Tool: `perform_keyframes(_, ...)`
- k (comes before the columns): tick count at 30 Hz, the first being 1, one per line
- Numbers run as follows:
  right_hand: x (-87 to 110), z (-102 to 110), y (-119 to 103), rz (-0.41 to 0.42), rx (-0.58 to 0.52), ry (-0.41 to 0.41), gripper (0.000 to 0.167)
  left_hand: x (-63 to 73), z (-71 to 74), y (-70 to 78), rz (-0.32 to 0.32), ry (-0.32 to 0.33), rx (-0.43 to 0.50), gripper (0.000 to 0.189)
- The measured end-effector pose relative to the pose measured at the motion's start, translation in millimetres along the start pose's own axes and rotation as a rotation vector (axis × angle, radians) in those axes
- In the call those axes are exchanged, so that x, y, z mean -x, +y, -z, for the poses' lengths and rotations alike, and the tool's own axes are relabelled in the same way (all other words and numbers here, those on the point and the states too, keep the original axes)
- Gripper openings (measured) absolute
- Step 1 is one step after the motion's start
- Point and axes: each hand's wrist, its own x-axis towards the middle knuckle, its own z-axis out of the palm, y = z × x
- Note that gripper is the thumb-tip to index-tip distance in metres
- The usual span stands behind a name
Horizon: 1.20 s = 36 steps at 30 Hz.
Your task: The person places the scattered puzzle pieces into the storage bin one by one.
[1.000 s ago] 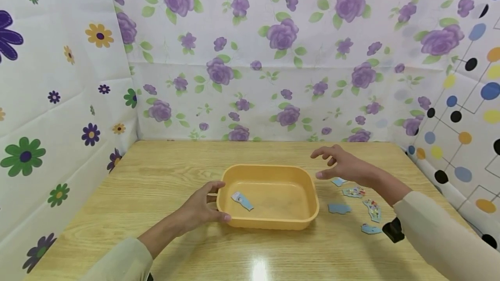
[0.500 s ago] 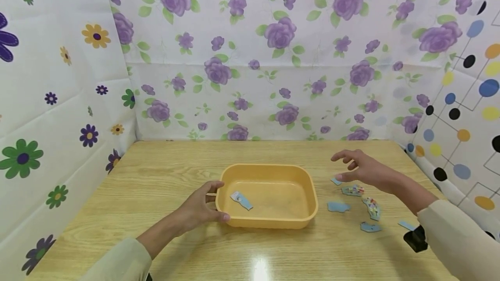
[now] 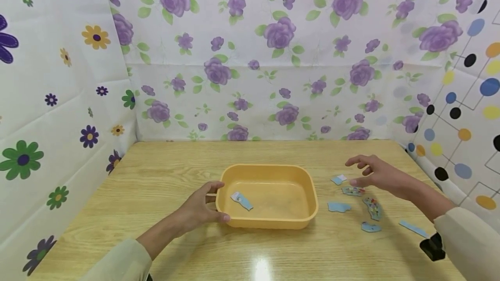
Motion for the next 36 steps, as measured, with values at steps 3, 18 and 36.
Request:
perform_keyframes(3,4.0,1.3,6.4,-0.009,-0.020,0.000,0.062,0.0,0.3,0.0,-0.006,-0.003,0.000,0.098)
perform_keyframes(18,29.3,12.9,43.1,-0.062,-0.017,-0.029,0.061,-0.9,-0.1,-1.8,0.022,0.007,0.005,0.098)
perform_keyframes(36,70.1,31.4,94.0,-0.151,-0.018,-0.048,0.055,-1.9,-0.1,-3.0,0.020,0.017,0.009,0.097)
